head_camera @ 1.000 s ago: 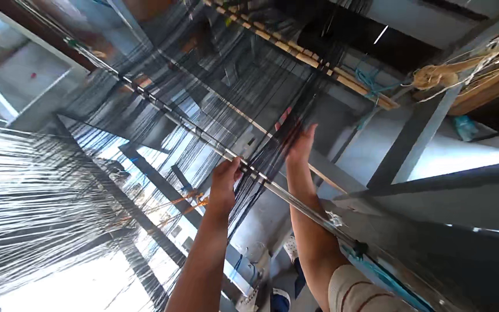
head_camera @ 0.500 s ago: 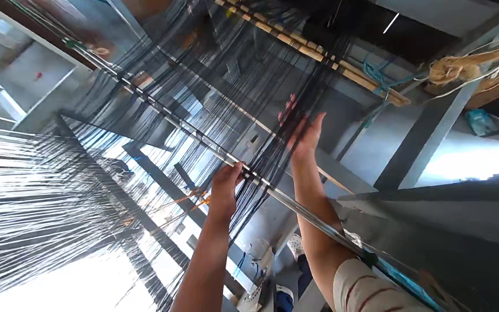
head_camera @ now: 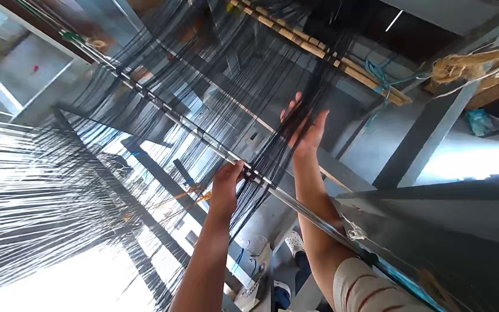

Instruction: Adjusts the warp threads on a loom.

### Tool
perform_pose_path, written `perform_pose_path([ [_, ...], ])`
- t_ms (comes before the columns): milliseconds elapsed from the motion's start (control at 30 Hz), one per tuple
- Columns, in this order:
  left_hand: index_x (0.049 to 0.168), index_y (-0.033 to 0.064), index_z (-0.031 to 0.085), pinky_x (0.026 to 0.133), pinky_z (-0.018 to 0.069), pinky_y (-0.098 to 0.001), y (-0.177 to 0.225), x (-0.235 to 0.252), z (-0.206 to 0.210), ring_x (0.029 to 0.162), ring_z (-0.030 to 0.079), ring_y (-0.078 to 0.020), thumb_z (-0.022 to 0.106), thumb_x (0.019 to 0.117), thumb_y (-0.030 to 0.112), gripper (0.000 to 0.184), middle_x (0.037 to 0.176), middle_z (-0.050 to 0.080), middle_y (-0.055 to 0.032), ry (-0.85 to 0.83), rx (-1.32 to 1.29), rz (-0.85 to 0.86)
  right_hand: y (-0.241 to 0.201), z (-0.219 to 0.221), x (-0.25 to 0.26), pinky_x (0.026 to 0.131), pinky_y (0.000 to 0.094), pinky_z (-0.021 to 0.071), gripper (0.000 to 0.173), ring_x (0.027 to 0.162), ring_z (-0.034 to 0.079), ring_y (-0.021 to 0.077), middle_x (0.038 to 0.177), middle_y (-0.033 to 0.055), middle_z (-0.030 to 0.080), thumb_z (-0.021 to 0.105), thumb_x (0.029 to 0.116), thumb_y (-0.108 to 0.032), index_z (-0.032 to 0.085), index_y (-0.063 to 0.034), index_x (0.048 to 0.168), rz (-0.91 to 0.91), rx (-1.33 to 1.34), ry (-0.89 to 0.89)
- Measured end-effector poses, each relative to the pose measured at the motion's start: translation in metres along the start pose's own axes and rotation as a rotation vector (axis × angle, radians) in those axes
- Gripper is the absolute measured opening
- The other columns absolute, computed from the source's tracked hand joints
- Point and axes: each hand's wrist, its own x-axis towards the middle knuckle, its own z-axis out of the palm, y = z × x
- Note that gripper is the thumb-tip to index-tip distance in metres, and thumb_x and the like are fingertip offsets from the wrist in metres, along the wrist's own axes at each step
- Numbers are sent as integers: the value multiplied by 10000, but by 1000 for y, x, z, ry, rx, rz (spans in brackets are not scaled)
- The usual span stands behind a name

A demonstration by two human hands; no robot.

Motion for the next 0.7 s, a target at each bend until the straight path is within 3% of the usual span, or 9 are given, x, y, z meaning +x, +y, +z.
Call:
perform_pose_path([
  [67, 959, 17, 669, 774, 553, -253, 0, 0, 1, 762, 642, -89, 533, 1048, 72, 171, 835, 678, -23, 2, 0, -2, 2, -1, -3, 818, 376, 602, 800, 944, 708, 174, 1119, 23, 720, 123, 1004, -727, 637, -157, 1230, 15, -39, -16],
  [167, 957, 14, 661, 791, 548, -255, 1, -2, 2, 789, 644, -99, 530, 1051, 72, 171, 865, 681, -36, -8, -6, -30, 10, -9, -12, 744, 361, 614, 698, 813, 713, 151, 905, -13, 722, 167, 1031, -681, 618, -196, 1250, 43, -201, -60],
  [233, 969, 20, 668, 779, 540, -244, 0, -3, 1, 773, 631, -88, 527, 1053, 76, 173, 868, 679, -31, -23, -22, -41, 17, -18, -24, 733, 364, 611, 688, 747, 700, 145, 797, -27, 705, 207, 1024, -691, 679, -207, 1147, 106, -259, -88],
  [300, 994, 25, 665, 762, 547, -230, 1, -4, 2, 752, 632, -72, 517, 1059, 83, 172, 865, 681, -16, -22, -19, -43, 22, -25, -38, 761, 361, 603, 670, 771, 701, 145, 792, -26, 708, 232, 1030, -680, 716, -216, 1043, 174, -291, -119],
  [367, 1009, 22, 664, 754, 547, -237, 0, -4, 0, 754, 638, -78, 514, 1065, 101, 179, 878, 693, -23, -26, -16, -48, 24, -27, -53, 808, 330, 592, 641, 848, 700, 129, 864, -34, 717, 274, 1025, -679, 733, -233, 1011, 249, -311, -143],
  [467, 1068, 19, 657, 780, 556, -252, -3, -4, -5, 799, 657, -93, 494, 1074, 117, 190, 948, 705, -43, -75, -31, -56, 26, -21, -70, 841, 317, 604, 689, 973, 727, 136, 1027, -22, 765, 372, 892, -840, 760, -273, 942, 328, -396, -163],
  [567, 1106, 24, 656, 800, 551, -258, -8, -6, -10, 819, 646, -90, 456, 1084, 130, 227, 967, 691, -37, -143, -54, -39, 29, -20, -80, 939, 365, 572, 753, 1218, 658, 214, 1314, 15, 703, 322, 820, -925, 731, -293, 819, 407, -530, -268],
  [633, 1048, 59, 639, 790, 538, -247, -12, -8, -14, 796, 615, -62, 448, 1076, 112, 200, 900, 646, 11, -184, -54, -19, 30, -27, -84, 1044, 404, 520, 821, 1370, 544, 260, 1467, 23, 600, 256, 822, -936, 755, -285, 861, 476, -520, -405],
  [700, 1081, 66, 659, 806, 539, -247, -13, -11, -19, 811, 623, -50, 454, 1061, 78, 206, 902, 664, 28, -236, -71, -26, 33, -33, -88, 1051, 395, 513, 865, 1400, 515, 249, 1506, 7, 565, 197, 815, -946, 765, -298, 899, 497, -527, -487],
])
